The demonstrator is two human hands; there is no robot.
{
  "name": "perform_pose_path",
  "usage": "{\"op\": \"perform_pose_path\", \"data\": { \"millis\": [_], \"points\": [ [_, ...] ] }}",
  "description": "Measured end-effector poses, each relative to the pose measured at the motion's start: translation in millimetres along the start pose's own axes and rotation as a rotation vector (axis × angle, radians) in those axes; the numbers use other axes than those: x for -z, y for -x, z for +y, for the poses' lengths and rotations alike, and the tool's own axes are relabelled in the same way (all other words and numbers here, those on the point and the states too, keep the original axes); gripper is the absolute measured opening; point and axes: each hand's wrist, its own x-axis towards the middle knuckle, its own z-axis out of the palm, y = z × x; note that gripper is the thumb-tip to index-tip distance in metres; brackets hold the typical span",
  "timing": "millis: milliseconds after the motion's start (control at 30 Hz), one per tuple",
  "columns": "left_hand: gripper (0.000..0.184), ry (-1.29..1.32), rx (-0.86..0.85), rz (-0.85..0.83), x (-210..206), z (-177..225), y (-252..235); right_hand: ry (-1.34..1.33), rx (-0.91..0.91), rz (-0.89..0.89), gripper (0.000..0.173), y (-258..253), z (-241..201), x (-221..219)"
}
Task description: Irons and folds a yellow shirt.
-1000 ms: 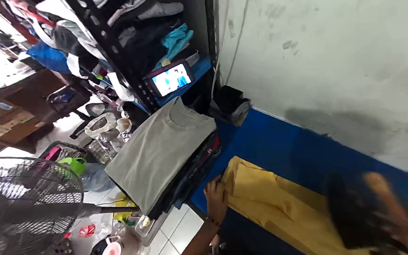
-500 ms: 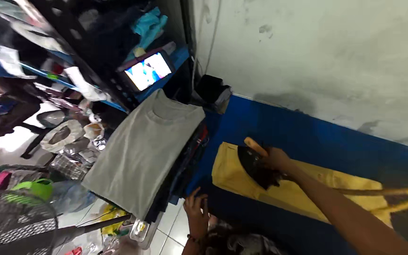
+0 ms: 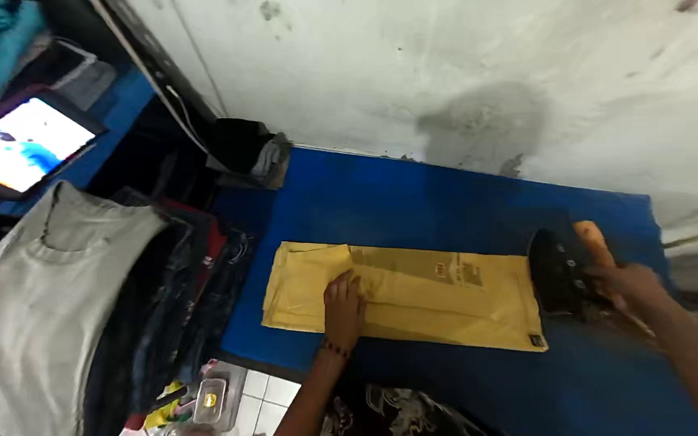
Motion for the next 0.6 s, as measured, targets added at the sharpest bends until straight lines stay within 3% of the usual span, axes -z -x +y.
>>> {"op": "perform_pose_path", "data": {
  "millis": [100, 200, 267, 333, 433, 500, 600],
  "points": [
    [0.038, -0.020, 0.244, 0.022, 5, 1, -20, 0.186, 0.087, 0.174, 0.048, -2, 23, 28],
    [0.037, -0.037, 0.522, 0.169, 24, -30, -8, 0.329, 0.425, 0.283, 0.071, 18, 12, 12],
    [0.038, -0.099, 0.692, 0.164, 38, -51, 5, 0.272, 0.553, 0.113, 0.065, 57, -16, -33],
    [0.040, -0.131, 0.812, 0.104, 48, -64, 14, 0.198, 0.604, -0.240, 0.046, 115, -54, -97],
    [0.036, -0.129, 0.849, 0.051, 56, -72, 19, 0.119, 0.638, -0.681, 0.037, 195, -107, -193],
    [0.033, -0.111, 0.832, 0.034, 60, -76, 18, 0.126, 0.652, -0.750, 0.036, 227, -134, -239],
    [0.033, -0.093, 0.823, -0.019, 67, -84, 17, 0.191, 0.629, -0.691, 0.036, 246, -164, -276]
  ]
}}
